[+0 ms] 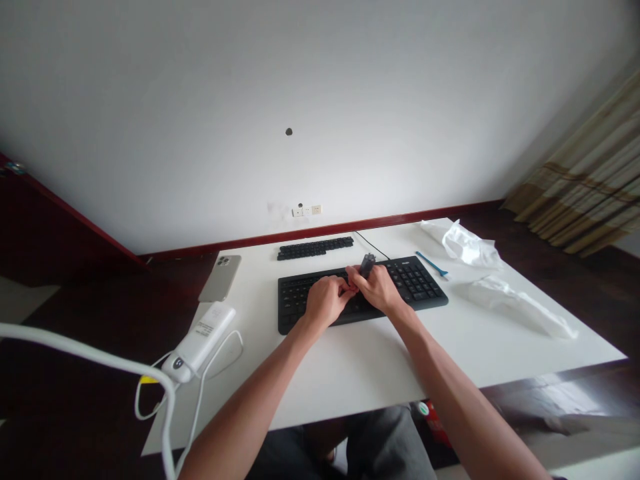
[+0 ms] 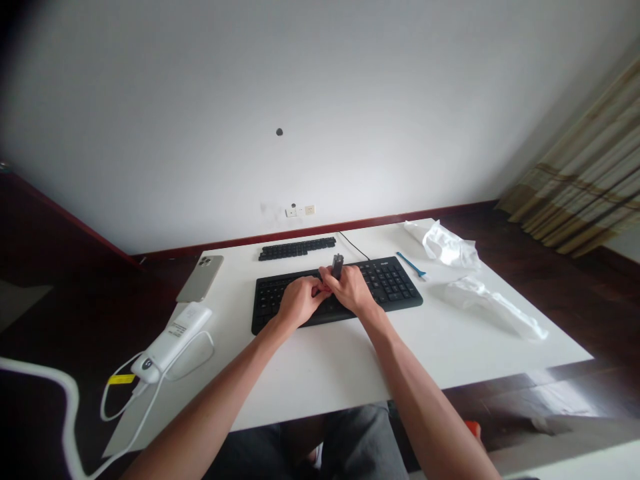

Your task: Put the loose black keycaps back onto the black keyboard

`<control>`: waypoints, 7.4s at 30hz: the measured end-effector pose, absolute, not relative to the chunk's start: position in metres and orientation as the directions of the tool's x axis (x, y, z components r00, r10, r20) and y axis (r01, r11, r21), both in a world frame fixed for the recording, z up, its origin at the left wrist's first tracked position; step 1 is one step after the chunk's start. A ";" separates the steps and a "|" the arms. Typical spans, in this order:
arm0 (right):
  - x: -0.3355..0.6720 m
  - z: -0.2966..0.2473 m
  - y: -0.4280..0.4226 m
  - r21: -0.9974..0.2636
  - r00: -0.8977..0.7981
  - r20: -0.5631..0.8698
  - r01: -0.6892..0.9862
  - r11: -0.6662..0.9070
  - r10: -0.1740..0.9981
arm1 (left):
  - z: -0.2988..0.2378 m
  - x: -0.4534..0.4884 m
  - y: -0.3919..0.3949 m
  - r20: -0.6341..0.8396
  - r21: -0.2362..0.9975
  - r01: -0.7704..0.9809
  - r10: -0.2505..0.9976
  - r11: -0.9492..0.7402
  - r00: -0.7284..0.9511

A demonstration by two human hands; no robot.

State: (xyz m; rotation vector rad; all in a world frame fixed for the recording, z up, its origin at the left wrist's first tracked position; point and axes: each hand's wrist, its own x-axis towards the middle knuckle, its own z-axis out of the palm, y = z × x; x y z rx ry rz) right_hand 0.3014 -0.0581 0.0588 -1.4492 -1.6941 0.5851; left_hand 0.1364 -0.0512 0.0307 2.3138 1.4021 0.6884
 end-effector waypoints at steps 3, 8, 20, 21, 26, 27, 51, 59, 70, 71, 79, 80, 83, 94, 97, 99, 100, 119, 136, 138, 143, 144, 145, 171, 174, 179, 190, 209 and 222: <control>0.298 0.057 -0.058 -0.701 -0.081 0.288 0.661 0.267 0.954 | 0.033 0.136 -0.051 0.204 0.519 0.727 0.891 -0.449 0.405; 0.294 0.054 -0.058 -0.639 -0.033 0.310 0.733 0.233 0.950 | 0.032 0.136 -0.051 0.228 0.523 0.717 0.886 -0.460 0.403; 0.295 0.057 -0.059 -0.724 0.012 0.281 0.659 0.204 0.960 | 0.031 0.135 -0.050 0.219 0.542 0.703 0.884 -0.462 0.412; 0.295 0.057 -0.059 -0.726 0.010 0.280 0.656 0.204 0.960 | 0.031 0.135 -0.050 0.220 0.544 0.701 0.885 -0.461 0.411; 0.298 0.055 -0.057 -0.724 -0.004 0.281 0.655 0.215 0.960 | 0.031 0.135 -0.050 0.212 0.541 0.708 0.888 -0.454 0.407; 0.298 0.055 -0.057 -0.720 -0.008 0.278 0.661 0.214 0.960 | 0.030 0.135 -0.050 0.208 0.543 0.708 0.889 -0.452 0.408; 0.309 0.067 -0.057 -0.768 -0.112 0.200 0.598 0.227 0.973 | 0.035 0.136 -0.052 0.223 0.541 0.715 0.896 -0.442 0.385; 0.348 0.095 -0.034 -0.836 -0.487 0.049 0.458 0.302 0.872 | 0.035 0.136 -0.052 0.201 0.562 0.713 0.905 -0.419 0.374; 0.357 0.063 -0.020 -0.866 -0.599 -0.036 0.419 0.275 0.800 | 0.034 0.137 -0.051 0.211 0.561 0.708 0.901 -0.429 0.379; 0.358 0.060 -0.020 -0.864 -0.583 -0.026 0.422 0.275 0.812 | 0.035 0.137 -0.051 0.212 0.560 0.710 0.902 -0.427 0.375; 0.362 0.049 -0.024 -0.855 -0.518 0.042 0.424 0.299 0.855 | 0.037 0.140 -0.053 0.223 0.564 0.702 0.899 -0.435 0.377; 0.362 0.049 -0.024 -0.851 -0.513 0.054 0.426 0.309 0.857 | 0.037 0.140 -0.054 0.222 0.563 0.702 0.898 -0.436 0.379; 0.361 0.049 -0.025 -0.843 -0.508 0.066 0.432 0.320 0.859 | 0.039 0.142 -0.056 0.222 0.557 0.709 0.900 -0.434 0.376; 0.358 0.051 -0.030 -0.774 -0.509 0.147 0.475 0.419 0.848 | 0.039 0.142 -0.055 0.222 0.559 0.697 0.891 -0.449 0.396; 0.356 0.056 -0.034 -0.735 -0.520 0.168 0.500 0.458 0.837 | 0.040 0.142 -0.055 0.213 0.550 0.703 0.890 -0.450 0.403; 0.355 0.059 -0.036 -0.717 -0.533 0.171 0.510 0.475 0.829 | 0.040 0.142 -0.055 0.201 0.546 0.712 0.895 -0.441 0.399; 0.355 0.060 -0.037 -0.709 -0.540 0.174 0.512 0.485 0.824 | 0.040 0.142 -0.055 0.197 0.545 0.716 0.897 -0.436 0.396; 0.355 0.065 -0.035 -0.722 -0.536 0.140 0.520 0.456 0.832 | 0.033 0.146 -0.058 0.229 0.510 0.742 0.900 -0.436 0.372; 0.365 0.066 -0.029 -0.731 -0.586 0.088 0.512 0.452 0.806 | 0.033 0.147 -0.057 0.227 0.562 0.719 0.912 -0.409 0.342; 0.366 0.067 -0.029 -0.748 -0.588 0.075 0.501 0.435 0.805 | 0.033 0.147 -0.057 0.226 0.565 0.715 0.911 -0.411 0.344; 0.369 0.066 -0.027 -0.778 -0.588 0.056 0.481 0.404 0.807 | 0.034 0.147 -0.058 0.224 0.569 0.710 0.909 -0.414 0.351; 0.370 0.066 -0.027 -0.782 -0.588 0.052 0.479 0.399 0.807 | 0.034 0.147 -0.058 0.223 0.568 0.712 0.910 -0.413 0.349; 0.370 0.066 -0.026 -0.784 -0.588 0.051 0.477 0.397 0.807 | 0.034 0.147 -0.058 0.223 0.566 0.714 0.910 -0.412 0.349; 0.378 0.066 -0.024 -0.891 -0.569 0.067 0.336 0.306 0.819 | 0.037 0.146 -0.059 0.199 0.553 0.727 0.912 -0.407 0.359; 0.381 0.065 -0.023 -0.917 -0.565 0.040 0.307 0.254 0.824 | 0.035 0.147 -0.059 0.216 0.553 0.719 0.906 -0.422 0.365; 0.383 0.059 -0.019 -0.925 -0.506 0.063 0.294 0.241 0.860 | 0.033 0.145 -0.058 0.234 0.557 0.711 0.902 -0.429 0.362; 0.388 0.046 -0.007 -0.917 -0.338 0.178 0.284 0.281 0.924 | 0.033 0.144 -0.058 0.259 0.502 0.702 0.862 -0.506 0.437; 0.387 0.043 -0.006 -0.926 -0.271 0.153 0.297 0.233 0.950 | 0.040 0.125 -0.043 0.310 0.455 0.755 0.879 -0.472 0.363; 0.388 0.041 -0.005 -0.924 -0.258 0.137 0.314 0.218 0.956 | 0.037 0.053 0.011 0.148 0.370 0.927 0.989 -0.052 -0.003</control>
